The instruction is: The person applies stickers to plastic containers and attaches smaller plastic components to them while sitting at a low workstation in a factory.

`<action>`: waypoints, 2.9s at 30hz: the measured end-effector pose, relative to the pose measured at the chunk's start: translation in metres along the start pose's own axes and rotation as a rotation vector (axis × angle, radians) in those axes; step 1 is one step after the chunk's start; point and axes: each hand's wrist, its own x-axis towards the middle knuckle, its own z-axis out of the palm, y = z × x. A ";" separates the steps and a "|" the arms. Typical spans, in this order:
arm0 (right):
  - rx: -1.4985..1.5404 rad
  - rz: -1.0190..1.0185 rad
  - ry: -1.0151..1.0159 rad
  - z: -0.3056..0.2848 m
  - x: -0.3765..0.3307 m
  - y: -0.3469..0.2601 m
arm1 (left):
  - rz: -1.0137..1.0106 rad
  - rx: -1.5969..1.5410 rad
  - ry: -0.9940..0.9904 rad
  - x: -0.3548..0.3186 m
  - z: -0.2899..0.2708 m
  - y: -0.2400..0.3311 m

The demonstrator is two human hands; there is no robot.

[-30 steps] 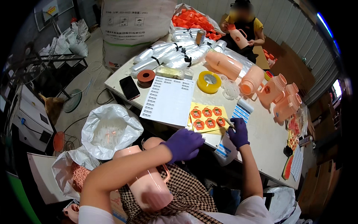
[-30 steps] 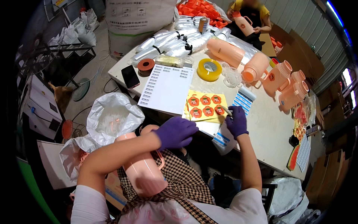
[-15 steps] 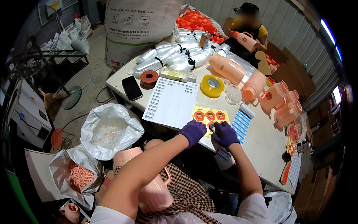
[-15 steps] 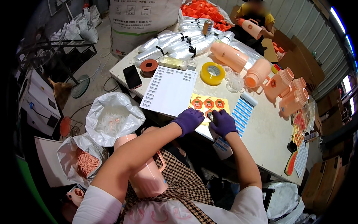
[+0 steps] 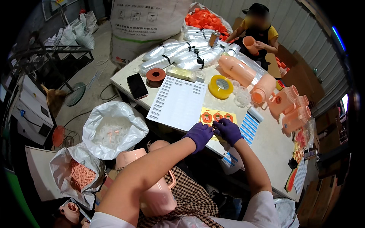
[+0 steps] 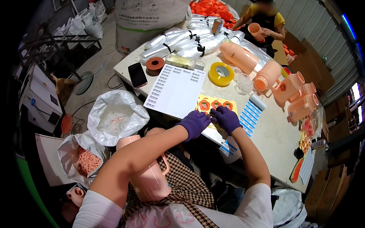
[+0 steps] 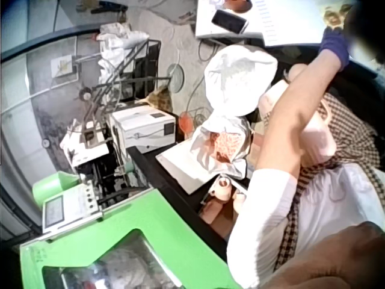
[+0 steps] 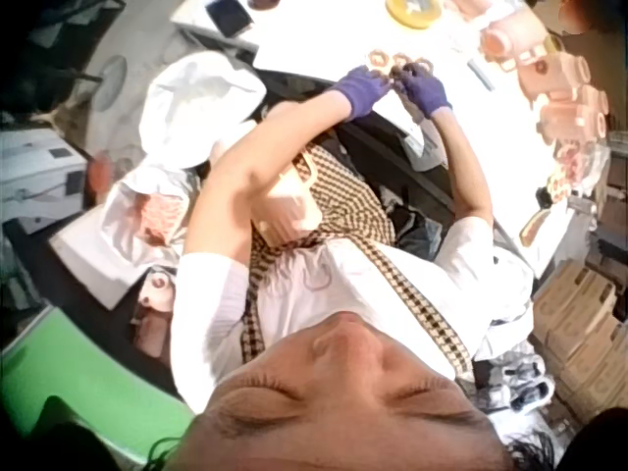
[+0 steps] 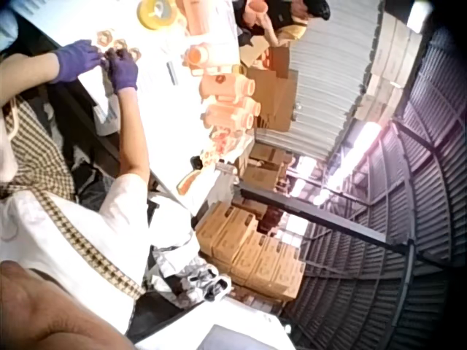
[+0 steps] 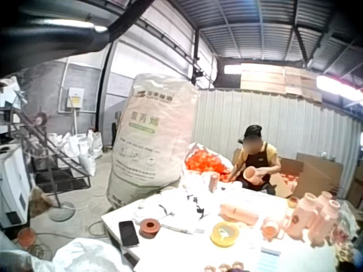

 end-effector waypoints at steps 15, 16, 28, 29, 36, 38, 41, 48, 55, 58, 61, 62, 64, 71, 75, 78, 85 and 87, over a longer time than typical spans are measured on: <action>0.706 0.425 0.617 -0.023 0.071 0.045 | 0.013 0.053 0.063 0.010 0.005 -0.006; 0.664 0.244 0.737 -0.061 0.077 -0.005 | 0.093 0.080 0.100 0.002 0.003 -0.016; 0.525 -0.479 0.325 -0.041 -0.029 -0.272 | -0.472 -0.606 0.875 -0.264 -0.036 -0.082; 0.538 -0.492 0.316 -0.039 -0.032 -0.278 | -0.529 -0.775 0.908 -0.282 -0.024 -0.071; 0.350 -0.476 0.229 -0.035 -0.063 -0.289 | -0.649 -0.918 0.982 -0.329 0.007 -0.004; 0.321 -0.468 0.214 -0.035 -0.068 -0.290 | -0.604 -0.928 0.990 -0.331 0.001 0.008; 0.281 -0.458 0.192 -0.038 -0.068 -0.293 | -0.589 -0.734 0.972 -0.330 -0.016 0.022; 0.134 -0.387 -0.002 -0.059 -0.072 -0.298 | -0.573 -0.367 0.645 -0.310 0.003 0.051; 0.362 -0.291 0.015 -0.082 -0.077 -0.259 | -0.530 -0.710 0.751 -0.329 0.038 -0.038; 0.383 -0.195 0.167 -0.091 -0.066 -0.233 | -0.446 -1.065 0.748 -0.319 0.032 -0.046; 0.271 -0.018 0.345 -0.088 -0.049 -0.199 | -0.545 -0.652 0.846 -0.304 -0.024 -0.035; 0.251 0.051 0.376 -0.080 -0.038 -0.185 | -0.632 -0.601 0.668 -0.295 -0.044 -0.030; 0.263 0.130 0.401 -0.065 -0.001 -0.153 | -0.790 -0.374 0.258 -0.275 -0.059 -0.022; 0.196 0.234 0.293 -0.015 0.113 -0.041 | -0.838 -0.099 0.071 -0.195 -0.062 -0.026; 0.172 0.305 0.178 0.010 0.134 -0.029 | -0.229 -0.088 0.500 -0.143 -0.049 -0.056; 0.149 0.318 0.203 0.020 0.138 -0.027 | -0.231 -0.092 0.246 -0.110 -0.034 -0.083; -0.005 0.222 0.211 0.028 0.160 -0.017 | -0.183 -0.152 -0.072 -0.104 -0.023 -0.102; 0.044 0.277 0.132 0.037 0.167 -0.003 | -0.161 -0.111 -0.057 -0.102 -0.024 -0.100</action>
